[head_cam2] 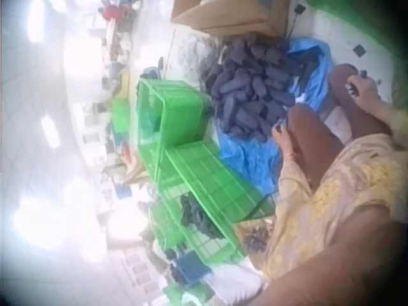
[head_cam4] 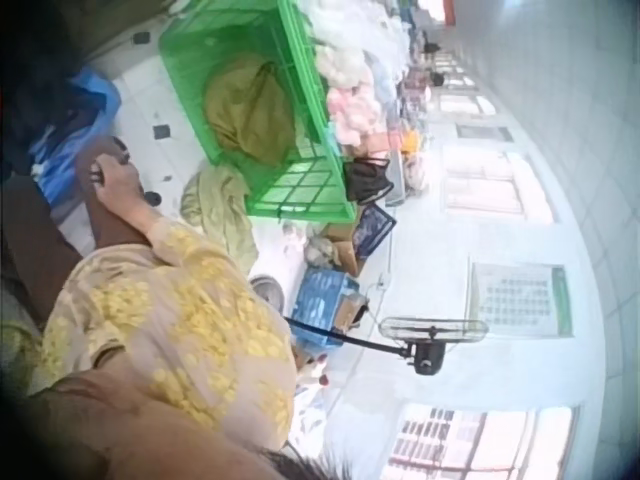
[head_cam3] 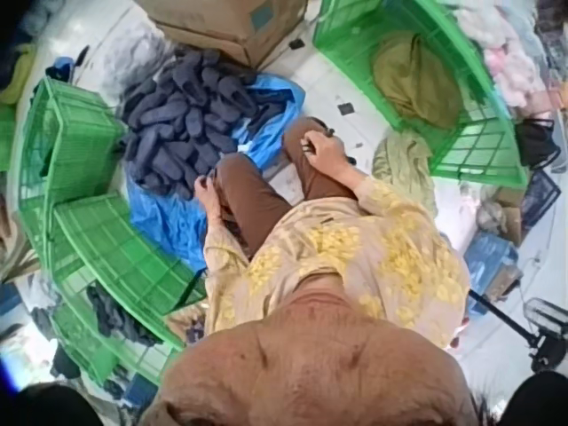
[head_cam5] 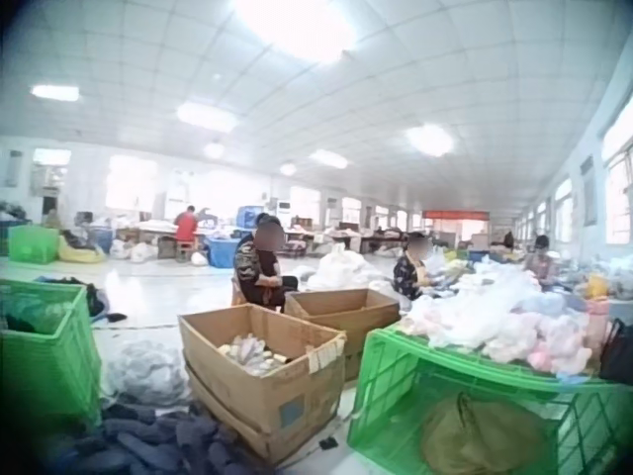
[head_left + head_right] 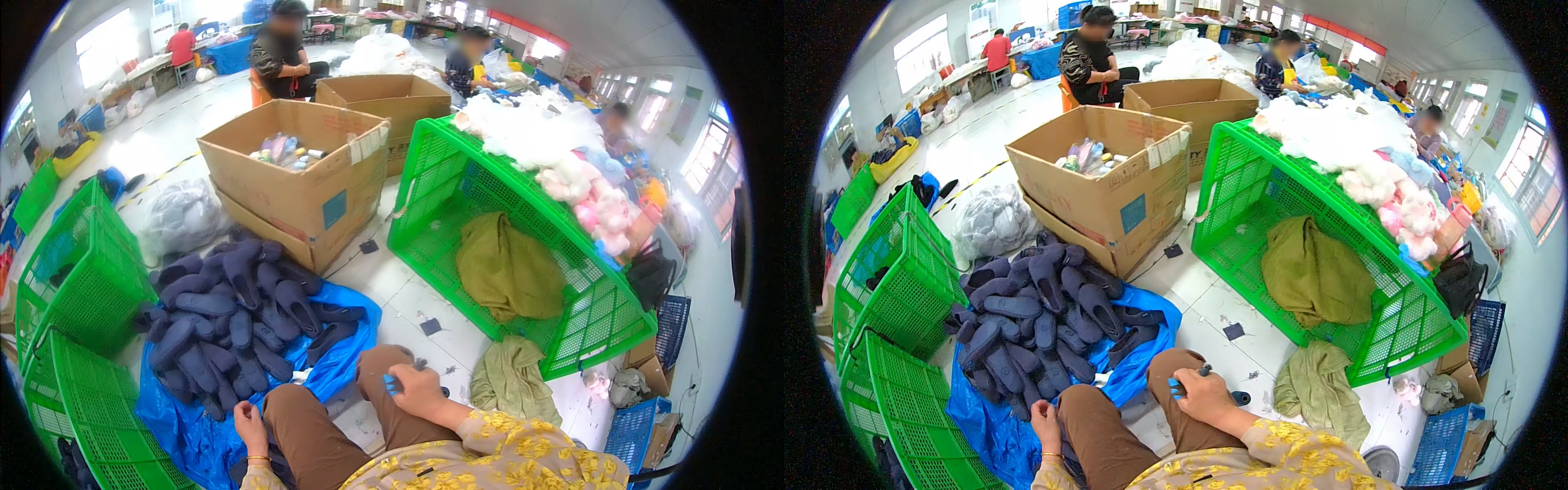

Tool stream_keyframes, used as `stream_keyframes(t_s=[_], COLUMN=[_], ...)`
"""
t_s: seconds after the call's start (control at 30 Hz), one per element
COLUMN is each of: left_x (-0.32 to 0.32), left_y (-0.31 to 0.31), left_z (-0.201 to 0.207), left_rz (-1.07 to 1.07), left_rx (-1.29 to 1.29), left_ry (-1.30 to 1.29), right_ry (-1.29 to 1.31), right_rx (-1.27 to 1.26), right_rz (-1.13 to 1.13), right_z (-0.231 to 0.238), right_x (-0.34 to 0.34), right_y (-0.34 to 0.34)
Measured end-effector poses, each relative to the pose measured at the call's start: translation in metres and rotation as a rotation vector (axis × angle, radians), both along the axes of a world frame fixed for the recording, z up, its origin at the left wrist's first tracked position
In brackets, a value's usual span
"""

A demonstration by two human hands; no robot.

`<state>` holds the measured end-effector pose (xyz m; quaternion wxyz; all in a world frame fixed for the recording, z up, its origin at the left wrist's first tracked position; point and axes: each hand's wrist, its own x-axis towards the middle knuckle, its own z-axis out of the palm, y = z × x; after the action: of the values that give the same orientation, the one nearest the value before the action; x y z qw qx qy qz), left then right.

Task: The person sits on the floor and sews a decorative bow onto the vamp of a dark blue slipper using a needle and thread. They repeatedly pull the thread through the fabric and tie off the bow, then place the finished slipper aside and pick up another to repeat the process.

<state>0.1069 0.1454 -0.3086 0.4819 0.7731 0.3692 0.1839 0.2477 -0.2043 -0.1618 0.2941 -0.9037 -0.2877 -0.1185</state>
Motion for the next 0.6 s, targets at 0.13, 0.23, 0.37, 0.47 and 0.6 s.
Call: stream_keyframes(t_s=[0.13, 0.23, 0.37, 0.47, 0.6], left_x=[-0.060, -0.101, -0.135, -0.137, -0.117], left_y=[0.034, 0.031, 0.008, -0.011, -0.042], left_z=[-0.101, -0.141, -0.182, -0.198, -0.221], left_rz=[-0.025, 0.097, 0.113, 0.113, 0.276], left_rx=[0.185, 0.007, -0.079, -0.429, -0.887], left_ry=[0.361, 0.583, 0.758, 0.804, 0.503], right_ry=[-0.017, 0.003, -0.006, 0.023, 0.034], right_rx=[0.003, -0.026, -0.028, -0.049, -0.080], right_rz=[-0.016, -0.023, -0.004, -0.014, -0.033], right_z=[-0.005, -0.003, 0.000, -0.002, -0.003], right_x=[0.003, 0.004, 0.010, 0.014, 0.012], right_y=[-0.001, -0.002, 0.006, 0.010, 0.009])
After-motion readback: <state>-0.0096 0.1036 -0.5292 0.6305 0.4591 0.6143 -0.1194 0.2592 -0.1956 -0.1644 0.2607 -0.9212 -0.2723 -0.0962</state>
